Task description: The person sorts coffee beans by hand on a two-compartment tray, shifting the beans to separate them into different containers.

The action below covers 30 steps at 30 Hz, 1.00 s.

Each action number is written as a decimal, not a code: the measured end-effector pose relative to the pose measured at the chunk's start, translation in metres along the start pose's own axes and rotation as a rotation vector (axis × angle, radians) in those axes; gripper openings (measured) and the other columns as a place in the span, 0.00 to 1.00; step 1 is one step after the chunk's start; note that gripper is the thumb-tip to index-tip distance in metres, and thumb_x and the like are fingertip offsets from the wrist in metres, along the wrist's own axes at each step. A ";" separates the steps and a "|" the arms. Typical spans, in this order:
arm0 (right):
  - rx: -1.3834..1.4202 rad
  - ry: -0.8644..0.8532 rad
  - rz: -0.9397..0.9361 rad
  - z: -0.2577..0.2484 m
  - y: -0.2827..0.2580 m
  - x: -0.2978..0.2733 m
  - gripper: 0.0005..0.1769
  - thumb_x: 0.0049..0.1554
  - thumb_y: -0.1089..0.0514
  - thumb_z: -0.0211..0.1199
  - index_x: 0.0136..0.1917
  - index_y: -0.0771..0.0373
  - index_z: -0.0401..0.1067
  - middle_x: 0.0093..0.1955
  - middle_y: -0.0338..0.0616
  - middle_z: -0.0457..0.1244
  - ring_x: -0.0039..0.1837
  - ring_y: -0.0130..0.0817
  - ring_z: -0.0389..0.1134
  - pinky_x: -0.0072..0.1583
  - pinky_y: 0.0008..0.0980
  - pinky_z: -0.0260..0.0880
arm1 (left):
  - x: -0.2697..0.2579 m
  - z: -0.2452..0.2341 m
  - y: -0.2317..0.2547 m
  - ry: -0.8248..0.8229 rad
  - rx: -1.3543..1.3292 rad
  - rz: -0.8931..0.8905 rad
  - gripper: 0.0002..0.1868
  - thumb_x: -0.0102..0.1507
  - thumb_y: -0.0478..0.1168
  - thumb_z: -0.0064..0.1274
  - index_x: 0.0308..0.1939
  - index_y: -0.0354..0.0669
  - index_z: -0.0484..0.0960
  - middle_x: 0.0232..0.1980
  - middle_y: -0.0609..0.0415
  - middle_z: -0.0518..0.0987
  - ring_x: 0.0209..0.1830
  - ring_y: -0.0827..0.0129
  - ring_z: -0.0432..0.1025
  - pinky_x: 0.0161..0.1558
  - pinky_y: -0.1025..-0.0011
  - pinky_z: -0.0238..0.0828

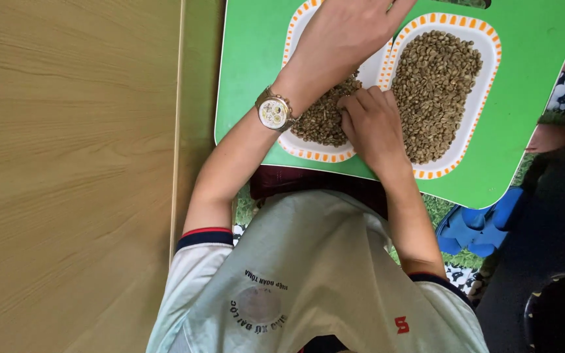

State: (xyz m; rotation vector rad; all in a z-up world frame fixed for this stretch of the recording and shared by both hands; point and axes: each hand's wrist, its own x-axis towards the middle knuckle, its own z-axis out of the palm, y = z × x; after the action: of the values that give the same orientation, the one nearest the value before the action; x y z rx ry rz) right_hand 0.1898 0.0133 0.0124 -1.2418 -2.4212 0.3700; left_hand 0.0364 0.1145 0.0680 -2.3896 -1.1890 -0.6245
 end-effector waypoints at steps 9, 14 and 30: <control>0.158 0.051 0.110 -0.032 0.002 -0.010 0.08 0.60 0.68 0.66 0.54 0.69 0.78 0.52 0.48 0.65 0.52 0.46 0.64 0.56 0.40 0.67 | -0.034 0.020 0.000 -0.115 -0.171 -0.115 0.15 0.62 0.40 0.55 0.52 0.42 0.74 0.47 0.54 0.78 0.45 0.63 0.73 0.45 0.67 0.68; 0.139 0.038 0.235 -0.052 0.030 -0.034 0.05 0.60 0.67 0.68 0.51 0.70 0.79 0.49 0.49 0.66 0.50 0.45 0.64 0.55 0.40 0.66 | -0.075 -0.008 0.008 -0.413 -0.506 -0.330 0.07 0.67 0.39 0.54 0.40 0.38 0.77 0.38 0.49 0.77 0.38 0.63 0.71 0.45 0.64 0.71; 0.005 -0.007 0.050 -0.024 0.018 0.010 0.13 0.56 0.63 0.70 0.55 0.65 0.77 0.52 0.45 0.63 0.53 0.43 0.63 0.59 0.39 0.64 | -0.093 -0.006 0.019 -0.395 -0.502 -0.348 0.10 0.62 0.33 0.56 0.45 0.35 0.74 0.44 0.47 0.71 0.40 0.58 0.69 0.44 0.62 0.68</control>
State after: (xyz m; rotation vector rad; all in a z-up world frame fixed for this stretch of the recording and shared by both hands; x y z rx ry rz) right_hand 0.2081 0.0332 0.0289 -1.3035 -2.3973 0.3955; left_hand 0.0001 0.0416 0.0184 -2.8362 -1.8241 -0.6298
